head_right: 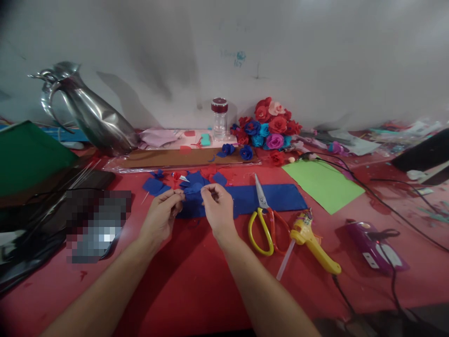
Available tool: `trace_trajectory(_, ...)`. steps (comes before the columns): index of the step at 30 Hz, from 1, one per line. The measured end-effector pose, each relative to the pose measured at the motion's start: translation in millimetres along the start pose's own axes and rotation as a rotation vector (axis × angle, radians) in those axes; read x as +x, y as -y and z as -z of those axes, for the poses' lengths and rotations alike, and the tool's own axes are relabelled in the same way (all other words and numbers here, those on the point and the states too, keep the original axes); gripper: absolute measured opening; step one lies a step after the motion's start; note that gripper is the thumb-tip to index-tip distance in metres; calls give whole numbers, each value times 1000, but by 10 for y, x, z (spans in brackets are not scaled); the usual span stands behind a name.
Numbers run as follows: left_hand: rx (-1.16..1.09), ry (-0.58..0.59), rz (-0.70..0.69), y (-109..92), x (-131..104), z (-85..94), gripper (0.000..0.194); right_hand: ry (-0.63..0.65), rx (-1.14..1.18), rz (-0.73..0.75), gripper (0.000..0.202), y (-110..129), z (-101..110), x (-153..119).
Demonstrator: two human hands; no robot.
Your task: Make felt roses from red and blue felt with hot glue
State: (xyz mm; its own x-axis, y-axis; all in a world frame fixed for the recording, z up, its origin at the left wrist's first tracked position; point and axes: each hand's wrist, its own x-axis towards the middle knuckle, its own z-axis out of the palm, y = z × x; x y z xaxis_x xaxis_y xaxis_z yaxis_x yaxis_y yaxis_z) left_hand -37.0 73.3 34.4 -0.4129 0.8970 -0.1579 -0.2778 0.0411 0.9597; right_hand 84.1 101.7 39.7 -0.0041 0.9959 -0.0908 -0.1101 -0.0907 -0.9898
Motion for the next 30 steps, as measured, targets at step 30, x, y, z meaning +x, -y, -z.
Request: trace_trajectory(30, -189, 183, 158, -13, -57, -35, 34, 154, 339, -209, 26, -38, -87, -57)
